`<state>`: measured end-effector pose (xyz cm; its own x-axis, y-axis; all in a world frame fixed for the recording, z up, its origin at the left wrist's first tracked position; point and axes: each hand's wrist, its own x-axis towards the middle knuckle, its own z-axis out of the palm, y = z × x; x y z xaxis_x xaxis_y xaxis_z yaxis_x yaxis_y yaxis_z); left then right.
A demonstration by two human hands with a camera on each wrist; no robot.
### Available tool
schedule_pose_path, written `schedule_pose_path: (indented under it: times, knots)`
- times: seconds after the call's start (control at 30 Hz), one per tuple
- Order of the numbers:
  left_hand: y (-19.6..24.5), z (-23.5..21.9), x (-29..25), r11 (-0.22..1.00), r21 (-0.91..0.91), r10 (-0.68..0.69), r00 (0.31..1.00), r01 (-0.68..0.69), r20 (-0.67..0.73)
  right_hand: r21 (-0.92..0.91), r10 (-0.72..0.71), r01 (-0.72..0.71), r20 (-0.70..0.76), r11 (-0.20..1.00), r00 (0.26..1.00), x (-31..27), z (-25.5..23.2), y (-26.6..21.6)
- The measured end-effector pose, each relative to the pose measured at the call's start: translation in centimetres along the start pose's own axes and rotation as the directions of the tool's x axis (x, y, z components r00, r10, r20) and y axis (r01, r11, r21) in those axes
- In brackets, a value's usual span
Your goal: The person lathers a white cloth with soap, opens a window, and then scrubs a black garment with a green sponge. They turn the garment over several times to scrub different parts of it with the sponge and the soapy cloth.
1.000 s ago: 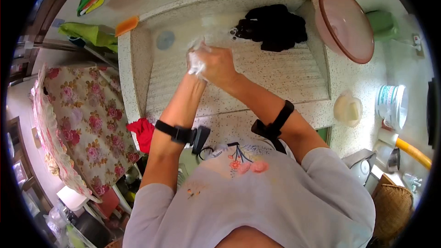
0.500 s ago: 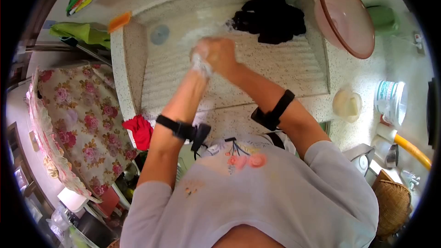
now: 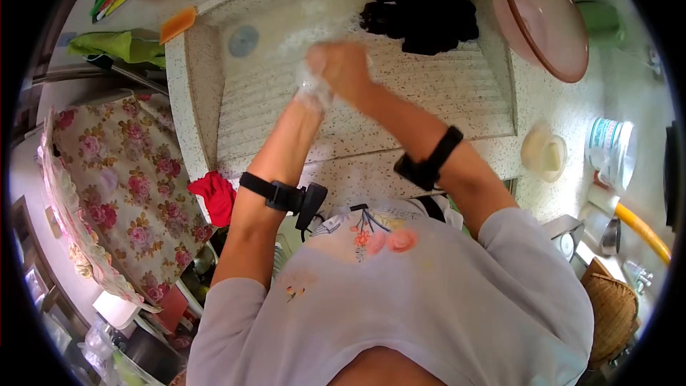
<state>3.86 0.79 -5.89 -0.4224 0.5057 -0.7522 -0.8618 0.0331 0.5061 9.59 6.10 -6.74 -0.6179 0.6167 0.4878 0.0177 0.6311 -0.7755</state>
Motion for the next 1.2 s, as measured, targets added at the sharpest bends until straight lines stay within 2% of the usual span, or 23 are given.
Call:
schedule_pose_path:
  times: [0.07,0.13,0.17,0.2,0.23,0.27,0.3,0.4,0.43,0.47,0.5,0.53,0.57,0.67,0.77,0.87,0.97,1.07,1.13,1.2]
  knots:
    - [-0.3,0.1,0.7,1.0,-0.023,-0.003,1.0,0.003,0.02,-0.048,-0.039,0.04,0.033,0.998,0.999,0.9,-0.7,0.3]
    - [-0.2,0.6,-1.4,0.999,-0.024,-0.024,0.999,0.025,0.022,-0.088,-0.045,0.05,0.059,0.995,0.997,0.5,-1.2,0.3]
    - [-0.1,0.9,-2.0,0.999,-0.027,-0.03,0.999,0.03,0.027,-0.214,0.221,-0.188,0.139,0.959,0.965,1.4,-1.7,1.1]
    - [0.1,1.2,-2.1,0.999,-0.035,-0.03,0.999,0.032,0.036,-0.276,0.092,-0.061,0.102,0.959,0.99,1.2,-1.4,0.9]
    - [0.0,0.4,-1.6,0.965,0.257,0.06,0.998,-0.054,-0.015,-0.336,-0.038,0.062,0.078,0.94,0.996,0.5,-0.7,0.0]
    - [-0.2,0.0,-0.9,0.976,0.215,0.041,0.999,-0.044,0.016,-0.402,-0.177,0.189,0.067,0.896,0.982,-0.1,-0.2,-0.8]
    - [-0.4,-0.5,-0.5,0.984,0.174,0.02,0.999,-0.027,0.041,-0.153,-0.167,0.154,-0.076,0.976,0.983,0.1,-0.5,-3.4]
    - [-0.7,-2.1,0.2,0.995,0.094,-0.041,0.992,0.03,0.121,-0.134,0.124,-0.117,0.042,0.984,0.991,0.1,-1.2,0.0]
    - [-0.1,-1.6,0.1,0.997,0.061,-0.048,0.987,0.039,0.155,-0.022,0.295,-0.294,0.112,0.956,0.949,1.1,-1.7,1.3]
    - [0.4,-1.6,-0.4,0.994,0.079,-0.092,0.978,0.078,0.19,0.131,0.492,-0.518,0.187,0.845,0.85,1.0,-2.5,2.0]
    - [1.6,-1.0,-2.3,0.989,0.096,-0.13,0.967,0.111,0.22,0.255,0.642,-0.707,0.298,0.66,0.707,1.9,-3.9,1.0]
    - [2.8,-0.4,-3.8,0.983,0.116,-0.166,0.953,0.14,0.255,0.335,0.731,-0.843,0.425,0.421,0.534,2.8,-4.8,0.6]
    - [3.5,0.0,-4.8,0.973,0.223,-0.098,0.977,0.054,0.188,0.271,0.726,-0.85,0.443,0.451,0.526,2.6,-4.5,1.5]
    - [3.5,-0.9,-4.3,0.981,0.193,-0.009,0.974,-0.036,0.225,0.516,0.67,-0.79,0.461,0.33,0.581,2.5,-4.8,1.3]
    - [3.9,-1.3,-3.9,0.844,0.469,0.129,0.948,-0.259,0.29,0.425,0.723,-0.845,0.464,0.325,0.512,3.4,-5.4,0.5]
    - [4.6,-1.7,-3.8,0.704,0.644,0.101,0.939,-0.301,0.328,0.333,0.705,-0.86,0.494,0.387,0.509,3.9,-6.0,-0.6]
    - [5.7,-2.3,-4.6,0.766,0.577,0.049,0.921,-0.283,0.387,0.262,0.645,-0.821,0.516,0.508,0.564,3.5,-6.6,1.1]
    - [6.1,-1.7,-6.0,0.839,0.474,0.101,0.931,-0.269,0.35,0.407,0.556,-0.727,0.47,0.552,0.685,2.8,-6.8,1.9]
    - [6.1,-2.3,-5.2,0.837,0.465,0.12,0.926,-0.289,0.358,0.349,0.512,-0.707,0.504,0.615,0.695,3.1,-7.1,0.9]
    - [6.4,-2.1,-5.4,0.843,0.444,0.13,0.917,-0.302,0.377,0.23,0.491,-0.694,0.56,0.682,0.667,3.6,-7.8,-0.4]
